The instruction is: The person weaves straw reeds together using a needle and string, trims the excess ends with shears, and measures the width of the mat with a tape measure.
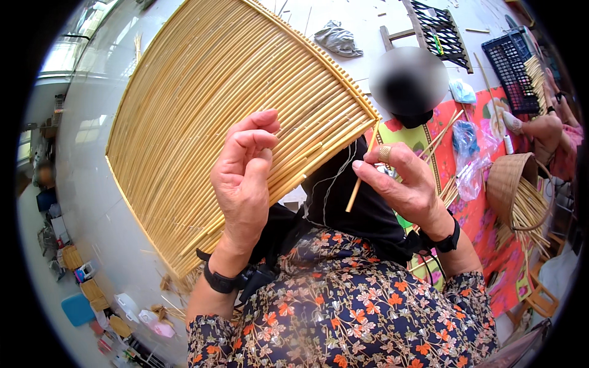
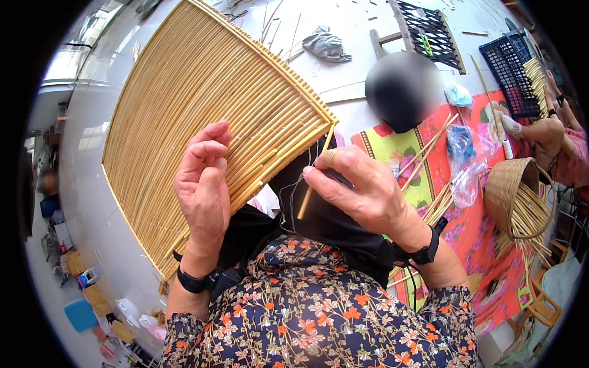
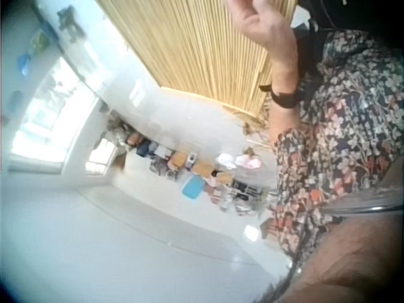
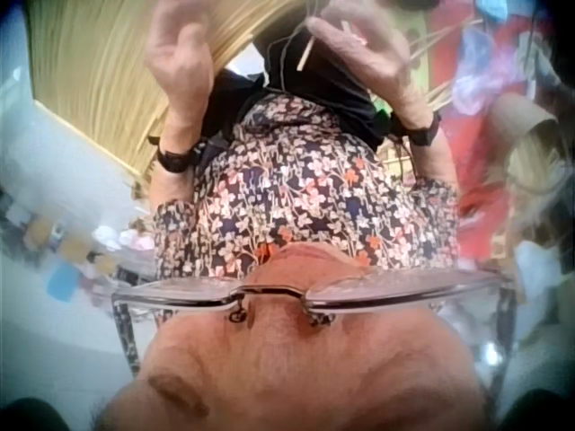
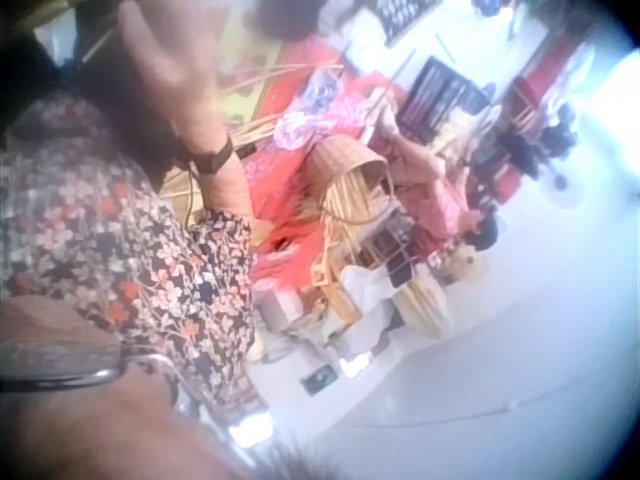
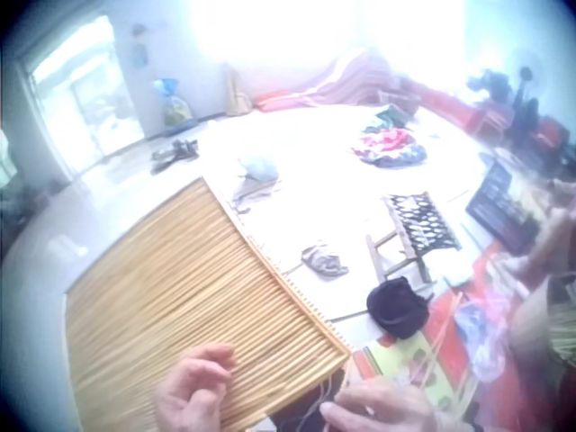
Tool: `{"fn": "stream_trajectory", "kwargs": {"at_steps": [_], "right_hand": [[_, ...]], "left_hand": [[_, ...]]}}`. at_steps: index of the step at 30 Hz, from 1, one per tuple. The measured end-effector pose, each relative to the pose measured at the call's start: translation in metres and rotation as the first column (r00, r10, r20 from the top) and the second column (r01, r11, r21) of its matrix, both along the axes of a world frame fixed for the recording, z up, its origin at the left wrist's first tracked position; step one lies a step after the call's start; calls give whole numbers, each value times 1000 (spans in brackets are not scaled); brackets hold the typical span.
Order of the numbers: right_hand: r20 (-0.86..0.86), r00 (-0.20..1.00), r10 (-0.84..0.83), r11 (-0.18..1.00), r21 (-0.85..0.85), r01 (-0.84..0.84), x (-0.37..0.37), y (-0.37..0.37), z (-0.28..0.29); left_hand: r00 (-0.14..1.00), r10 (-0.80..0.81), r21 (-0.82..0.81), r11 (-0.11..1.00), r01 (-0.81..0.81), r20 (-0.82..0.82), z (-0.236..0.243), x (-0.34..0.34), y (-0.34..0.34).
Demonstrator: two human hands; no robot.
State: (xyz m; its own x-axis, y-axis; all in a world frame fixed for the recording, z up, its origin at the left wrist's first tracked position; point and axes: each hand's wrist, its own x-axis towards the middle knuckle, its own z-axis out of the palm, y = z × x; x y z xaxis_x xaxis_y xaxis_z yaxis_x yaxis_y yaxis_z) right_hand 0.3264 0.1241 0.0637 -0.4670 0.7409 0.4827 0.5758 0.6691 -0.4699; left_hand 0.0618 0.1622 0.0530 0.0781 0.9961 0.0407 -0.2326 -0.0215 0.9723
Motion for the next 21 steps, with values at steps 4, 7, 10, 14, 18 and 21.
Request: {"fn": "stream_trajectory", "kwargs": {"at_steps": [4, 7, 10, 14, 18, 21], "right_hand": [[12, 1000, 23, 999, 31, -23, -4, 7, -2], [-11, 1000, 27, 999, 41, -27, -11, 14, -3], [3, 1000, 18, 999, 29, -18, -18, 20, -3], [-10, 1000, 5, 1000, 15, -5, -24, 27, -8], [-18, 1000, -5, 999, -44, 4, -28, 26, -11], [-26, 999, -19, 998, -66, 17, -29, 27, -10]], "left_hand": [[999, -6, -30, 1000, 7, 40, -2, -2, 0], [1000, -14, -23, 1000, 15, 19, -2, -2, 0], [999, -25, -15, 1000, 24, -20, -1, -1, 0], [996, -55, 44, 997, 58, -67, -5, -3, 1], [995, -50, 58, 997, 54, -81, -6, -2, -1], [995, -47, 69, 996, 53, -91, -7, -1, -1]]}}
